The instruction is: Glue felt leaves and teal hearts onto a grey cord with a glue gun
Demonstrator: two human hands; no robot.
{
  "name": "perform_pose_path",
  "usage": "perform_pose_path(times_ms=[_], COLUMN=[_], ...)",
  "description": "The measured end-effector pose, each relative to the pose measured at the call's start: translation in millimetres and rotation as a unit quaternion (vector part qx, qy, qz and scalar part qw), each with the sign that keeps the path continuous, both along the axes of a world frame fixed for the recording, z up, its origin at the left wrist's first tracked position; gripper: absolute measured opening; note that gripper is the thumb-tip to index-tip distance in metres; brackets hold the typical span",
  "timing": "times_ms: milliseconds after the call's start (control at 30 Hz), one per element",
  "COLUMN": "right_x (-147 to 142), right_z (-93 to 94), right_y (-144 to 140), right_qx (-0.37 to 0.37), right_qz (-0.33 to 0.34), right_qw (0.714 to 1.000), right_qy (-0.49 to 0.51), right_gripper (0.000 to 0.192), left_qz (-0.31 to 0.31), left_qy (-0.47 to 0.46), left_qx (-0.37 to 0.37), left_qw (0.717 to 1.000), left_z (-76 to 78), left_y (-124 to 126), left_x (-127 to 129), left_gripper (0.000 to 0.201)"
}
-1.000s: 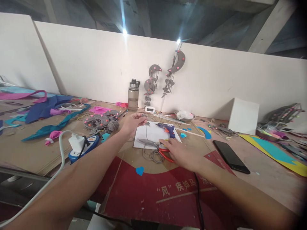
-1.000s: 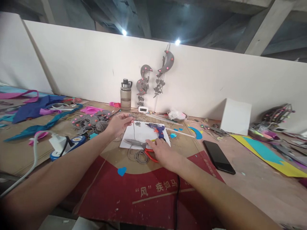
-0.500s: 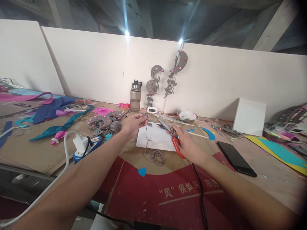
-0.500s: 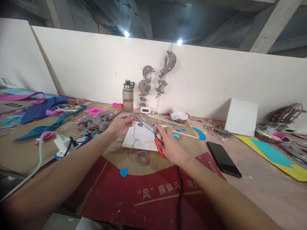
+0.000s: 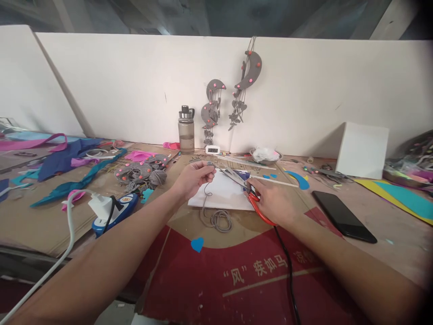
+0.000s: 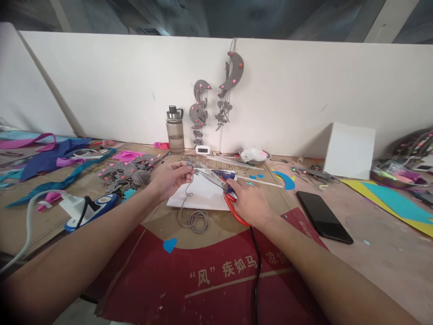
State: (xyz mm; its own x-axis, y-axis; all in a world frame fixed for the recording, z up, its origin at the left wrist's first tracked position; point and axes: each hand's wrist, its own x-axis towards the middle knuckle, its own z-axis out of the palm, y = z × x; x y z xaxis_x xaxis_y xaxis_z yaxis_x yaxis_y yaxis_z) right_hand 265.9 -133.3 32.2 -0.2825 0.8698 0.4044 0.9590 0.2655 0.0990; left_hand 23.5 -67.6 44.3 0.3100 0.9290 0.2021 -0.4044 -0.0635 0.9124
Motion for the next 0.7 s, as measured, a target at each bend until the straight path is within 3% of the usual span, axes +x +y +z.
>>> perform_pose_path(times_ms=[333,700], right_x=[-1.0,-2.7], right_z=[1.1,2.7], right_y=[-0.4,-1.9], right_qx=[0.005,0.003], right_qz=[0.028,0.012], right_qw=[0.999,0.999], right_qy=[-0.027,-0.044], right_gripper=[0.037,0.039], left_qz=[-0.009,-0.010], left_qy=[0.039,0.048], left_qx=[0.014,0.010], left_qw=[0.999,0.999], left_z=[-2.7,-2.4], left_y=[-2.5,-5.0], left_x=[4.7,5.9], left_gripper=[0.022,0.020])
